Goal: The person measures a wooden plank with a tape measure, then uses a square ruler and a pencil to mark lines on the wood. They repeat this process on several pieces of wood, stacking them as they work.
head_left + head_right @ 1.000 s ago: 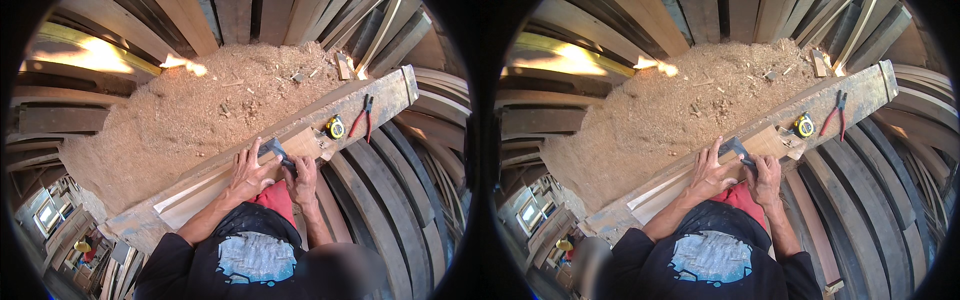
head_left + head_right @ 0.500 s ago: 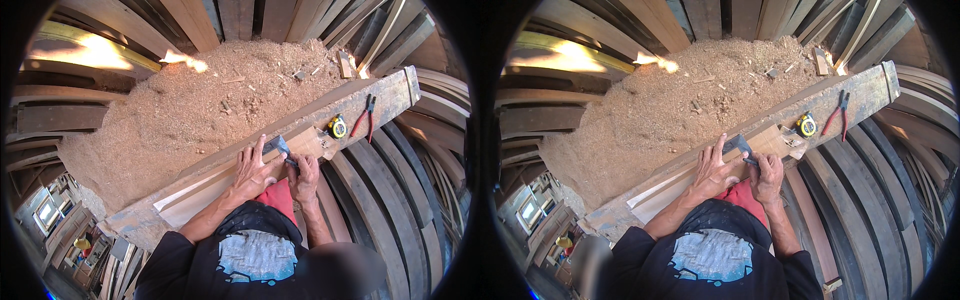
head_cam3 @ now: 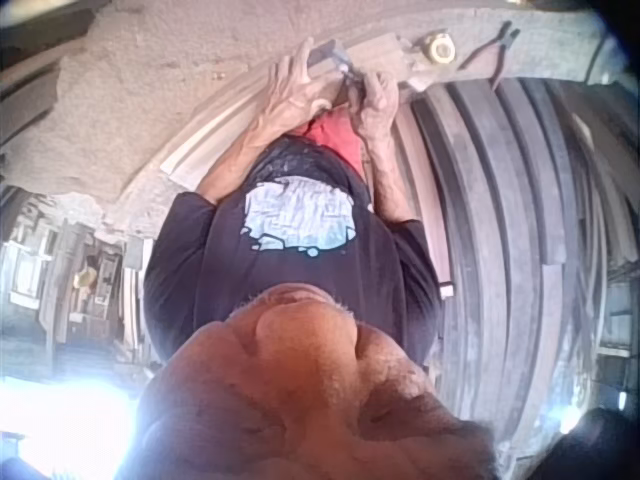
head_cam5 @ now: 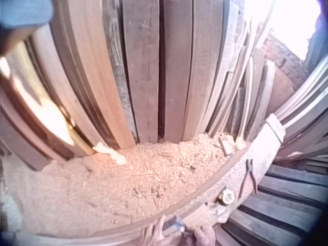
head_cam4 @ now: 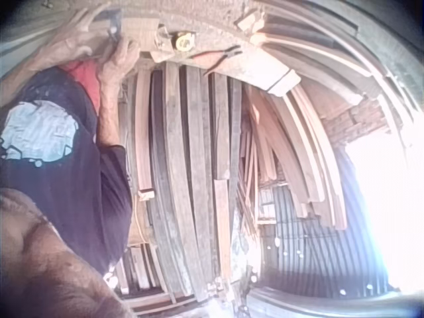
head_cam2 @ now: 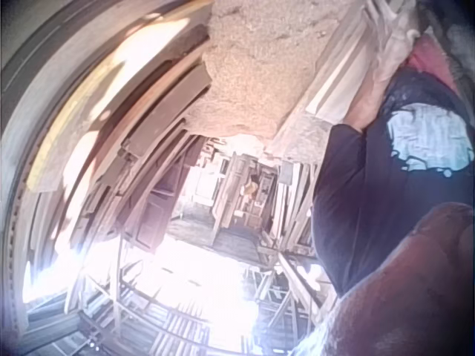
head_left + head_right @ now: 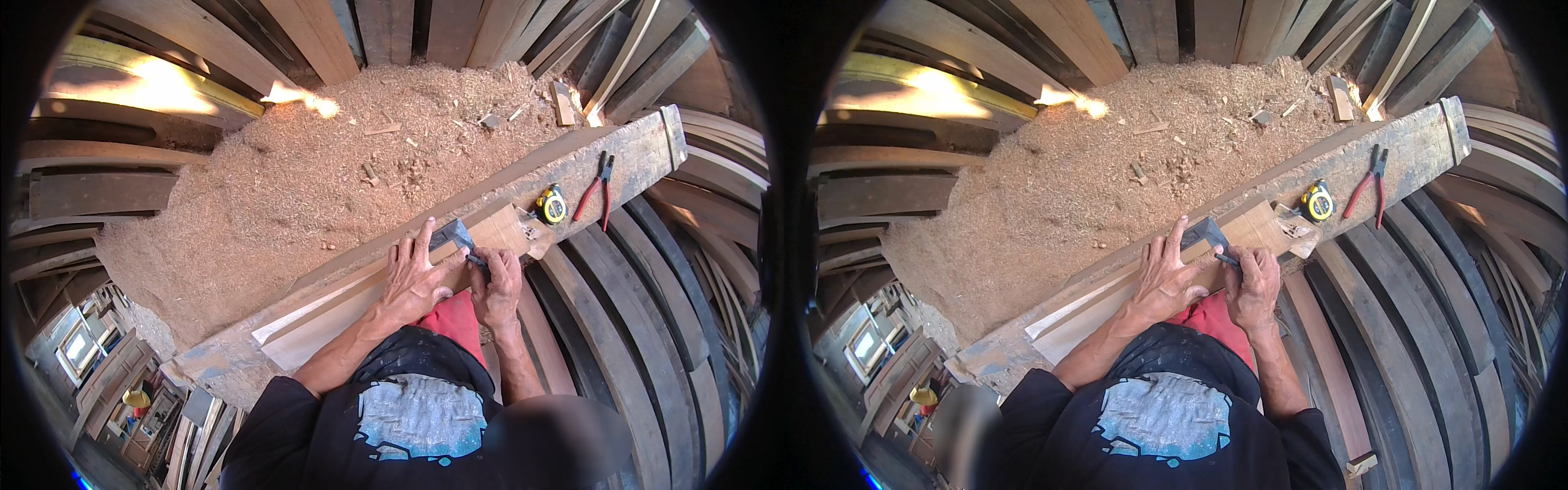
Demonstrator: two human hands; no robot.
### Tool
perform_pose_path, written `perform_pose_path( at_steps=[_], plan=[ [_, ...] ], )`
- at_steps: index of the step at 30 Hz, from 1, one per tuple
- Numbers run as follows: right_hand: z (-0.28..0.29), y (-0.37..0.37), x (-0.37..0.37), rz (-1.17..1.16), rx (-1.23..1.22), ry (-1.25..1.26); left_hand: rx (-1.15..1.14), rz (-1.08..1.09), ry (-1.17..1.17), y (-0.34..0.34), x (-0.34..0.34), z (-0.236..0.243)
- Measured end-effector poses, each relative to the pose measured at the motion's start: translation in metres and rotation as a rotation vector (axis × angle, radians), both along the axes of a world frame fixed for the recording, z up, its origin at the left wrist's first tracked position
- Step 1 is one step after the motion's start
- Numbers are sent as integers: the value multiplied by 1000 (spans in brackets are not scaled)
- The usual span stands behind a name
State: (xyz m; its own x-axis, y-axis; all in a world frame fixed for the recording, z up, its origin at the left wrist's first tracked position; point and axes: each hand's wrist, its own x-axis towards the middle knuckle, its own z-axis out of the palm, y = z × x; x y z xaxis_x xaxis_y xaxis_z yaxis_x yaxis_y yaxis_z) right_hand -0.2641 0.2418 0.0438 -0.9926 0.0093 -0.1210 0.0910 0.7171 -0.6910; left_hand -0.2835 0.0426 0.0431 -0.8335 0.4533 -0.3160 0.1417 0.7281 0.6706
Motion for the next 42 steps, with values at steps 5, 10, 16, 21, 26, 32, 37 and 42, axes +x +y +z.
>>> perform_pose_path(
  at_steps=[5,10,16,21,26,32,37,42],
  plan=[
    [3,0,-1,14,16,-21,6,3,17,-1,2,-2],
    [3,1,-1,30,46,-14,-9,-1,10,-1,1,-1],
    [0,1,-1,32,19,26,-42,-15,19,-1,0,2],
    [2,0,-1,33,37,13,-14,1,9,0,2,0],
    [3,0,-2,33,37,30,18,-8,39,-3,1,-5],
    [-1,0,0,15,12,14,-11,-23,29,-2,0,-2],
    [3,8,-4,-41,-133,-165,-18,-26,32,-1,0,1],
    [39,14,-15,-203,-17,54,-21,-33,16,-1,-3,4]
  ],
)
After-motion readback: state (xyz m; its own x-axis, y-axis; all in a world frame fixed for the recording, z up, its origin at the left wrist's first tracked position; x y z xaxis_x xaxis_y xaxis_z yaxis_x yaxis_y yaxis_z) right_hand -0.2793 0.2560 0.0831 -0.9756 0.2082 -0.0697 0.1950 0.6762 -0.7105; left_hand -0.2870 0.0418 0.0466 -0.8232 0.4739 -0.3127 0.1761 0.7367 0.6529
